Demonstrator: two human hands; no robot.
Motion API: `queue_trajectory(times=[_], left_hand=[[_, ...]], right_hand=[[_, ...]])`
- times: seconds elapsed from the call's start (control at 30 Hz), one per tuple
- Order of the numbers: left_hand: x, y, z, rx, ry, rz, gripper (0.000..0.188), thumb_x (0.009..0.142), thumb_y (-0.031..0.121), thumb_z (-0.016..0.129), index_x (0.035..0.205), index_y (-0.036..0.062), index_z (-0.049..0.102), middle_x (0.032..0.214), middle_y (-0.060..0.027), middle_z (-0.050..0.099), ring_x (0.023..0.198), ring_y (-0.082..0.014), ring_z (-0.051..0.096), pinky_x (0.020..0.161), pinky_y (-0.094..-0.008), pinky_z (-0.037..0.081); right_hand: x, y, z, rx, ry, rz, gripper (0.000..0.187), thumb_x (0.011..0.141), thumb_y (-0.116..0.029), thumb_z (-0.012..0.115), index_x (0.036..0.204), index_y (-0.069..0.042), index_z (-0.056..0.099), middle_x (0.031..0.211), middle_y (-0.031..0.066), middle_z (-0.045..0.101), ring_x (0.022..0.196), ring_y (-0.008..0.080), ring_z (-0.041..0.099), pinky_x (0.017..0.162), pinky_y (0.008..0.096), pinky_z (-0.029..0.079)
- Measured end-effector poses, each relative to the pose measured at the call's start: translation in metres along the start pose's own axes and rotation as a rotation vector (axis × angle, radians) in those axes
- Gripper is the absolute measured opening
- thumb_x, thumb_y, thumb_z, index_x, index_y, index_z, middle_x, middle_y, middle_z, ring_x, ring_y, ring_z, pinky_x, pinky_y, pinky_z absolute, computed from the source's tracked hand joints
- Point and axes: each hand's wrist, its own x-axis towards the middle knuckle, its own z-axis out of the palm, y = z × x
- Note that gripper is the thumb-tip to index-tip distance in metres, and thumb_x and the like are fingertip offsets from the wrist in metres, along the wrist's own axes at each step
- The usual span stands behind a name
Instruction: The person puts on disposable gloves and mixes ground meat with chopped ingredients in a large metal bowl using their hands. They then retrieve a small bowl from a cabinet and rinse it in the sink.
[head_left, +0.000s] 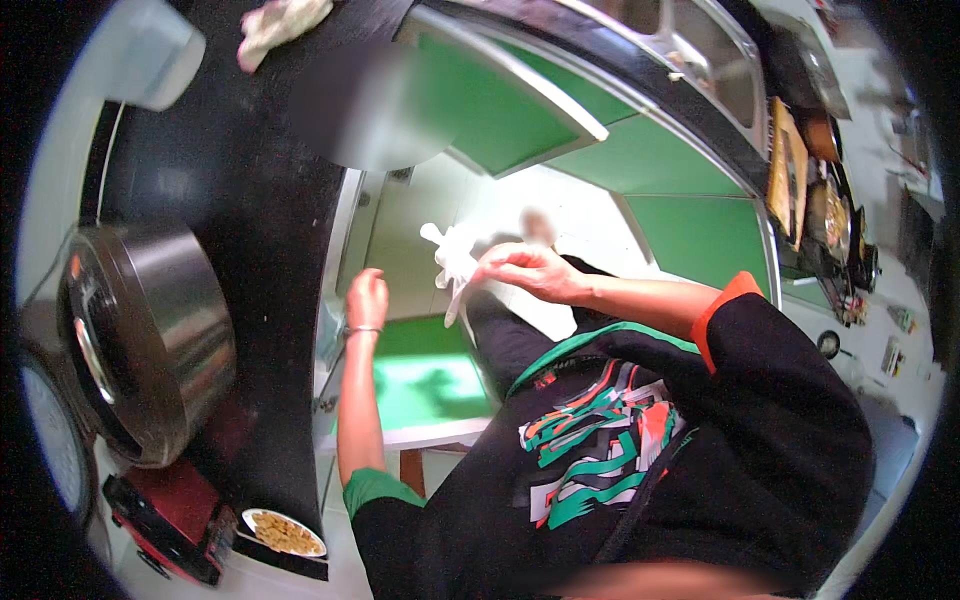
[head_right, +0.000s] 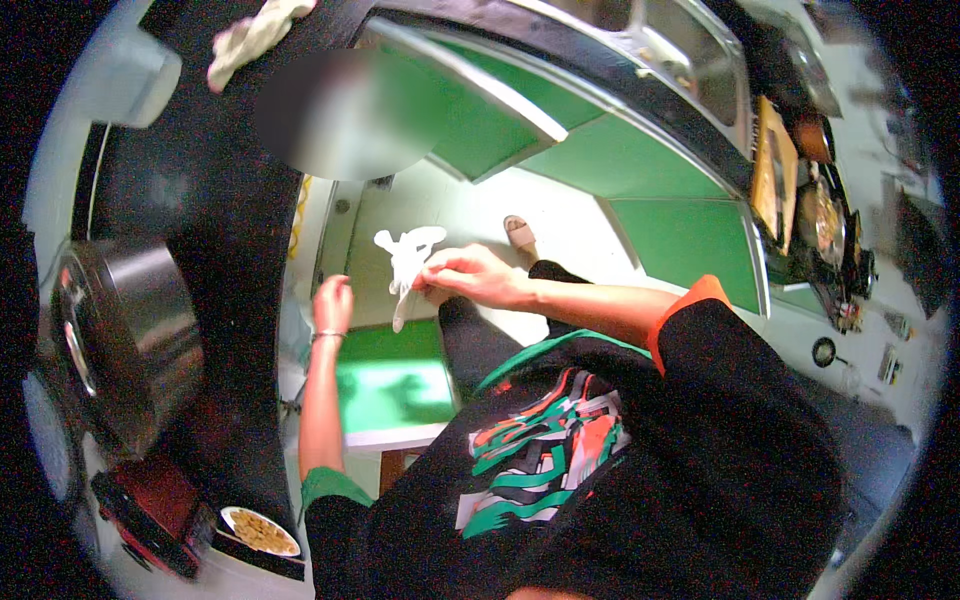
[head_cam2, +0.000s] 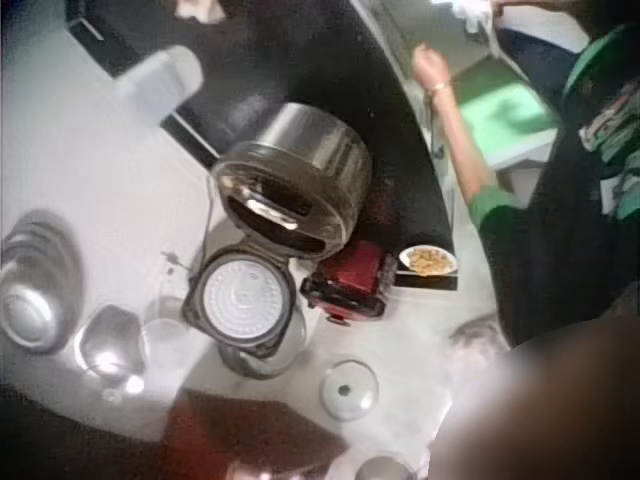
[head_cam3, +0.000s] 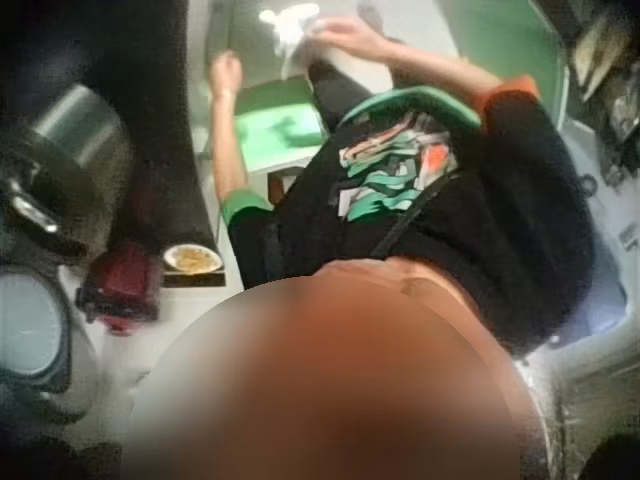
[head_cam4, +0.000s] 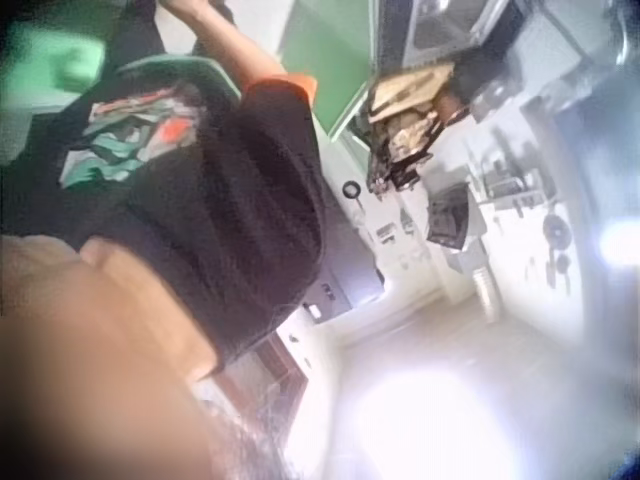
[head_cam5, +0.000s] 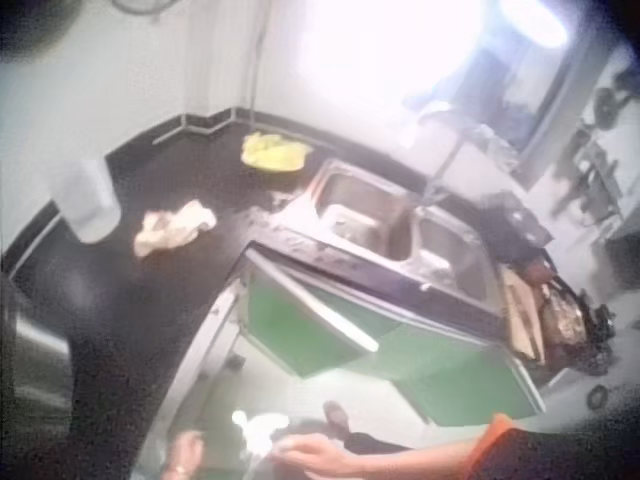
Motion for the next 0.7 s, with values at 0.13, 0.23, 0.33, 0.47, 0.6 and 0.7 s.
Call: queue_trajectory(times=[0.13, 0.23, 0.33, 0.47, 0.6, 0.7], left_hand=[[-0.018, 0.230, -0.050, -0.520, 0.019, 0.306, 0.043, 0.074, 0.014, 0.063, 0.115, 0.0089, 0.052, 0.110, -0.0128, 0.055, 0.094, -0.0183, 0.057, 0.078, -0.0313, 0.047], [-0.017, 0.310, -0.042, -0.935, -0.360, 0.284, 0.023, 0.082, 0.013, 0.059, 0.104, 0.0072, 0.060, 0.089, 0.0004, 0.060, 0.083, -0.0063, 0.052, 0.071, -0.0215, 0.043], [-0.007, 0.381, -0.030, -1.087, -0.474, 0.128, 0.017, 0.086, 0.009, 0.053, 0.100, 0.0018, 0.059, 0.087, 0.0026, 0.059, 0.078, -0.0080, 0.052, 0.066, -0.0226, 0.042], [0.009, 0.482, -0.017, -1.435, -0.443, 0.268, 0.028, 0.087, 0.003, 0.048, 0.116, 0.0014, 0.048, 0.096, -0.0004, 0.057, 0.076, -0.0082, 0.052, 0.064, -0.0221, 0.042], [0.028, 0.575, -0.008, -1.261, -0.496, 0.315, 0.036, 0.086, -0.001, 0.046, 0.121, 0.0028, 0.043, 0.108, -0.0036, 0.053, 0.094, -0.0101, 0.051, 0.079, -0.0230, 0.041], [0.034, 0.642, 0.004, -1.207, -0.478, 0.426, 0.041, 0.084, -0.003, 0.047, 0.124, 0.0044, 0.040, 0.109, -0.0028, 0.054, 0.094, -0.0094, 0.051, 0.077, -0.0218, 0.041]], right_hand=[[-0.049, -0.069, -0.031, -0.012, 0.148, 0.035, 0.024, 0.089, -0.019, 0.049, 0.096, 0.000, 0.062, 0.094, 0.0063, 0.062, 0.091, 0.0120, 0.055, 0.085, 0.0279, 0.042], [-0.080, -0.135, -0.061, 0.157, 0.299, 0.160, 0.030, 0.089, -0.024, 0.050, 0.110, -0.003, 0.056, 0.101, 0.0072, 0.060, 0.095, 0.0128, 0.054, 0.088, 0.0280, 0.041], [-0.104, -0.140, -0.120, 0.291, 0.457, -0.190, 0.043, 0.088, -0.020, 0.051, 0.126, -0.006, 0.037, 0.109, 0.0094, 0.054, 0.097, 0.0156, 0.053, 0.086, 0.0278, 0.042], [-0.172, -0.147, -0.185, 0.052, 0.582, -0.063, 0.045, 0.085, -0.020, 0.055, 0.125, -0.007, 0.038, 0.109, 0.0108, 0.053, 0.099, 0.0166, 0.051, 0.086, 0.0295, 0.041], [-0.226, -0.133, -0.229, 0.002, 0.512, -0.033, 0.044, 0.081, -0.019, 0.062, 0.118, -0.004, 0.044, 0.100, 0.0069, 0.056, 0.091, 0.0129, 0.052, 0.081, 0.0280, 0.042], [-0.254, -0.143, -0.266, 0.212, 0.611, -0.136, 0.023, 0.077, -0.022, 0.066, 0.088, -0.003, 0.061, 0.075, 0.0011, 0.058, 0.074, 0.0074, 0.050, 0.068, 0.0246, 0.042]])
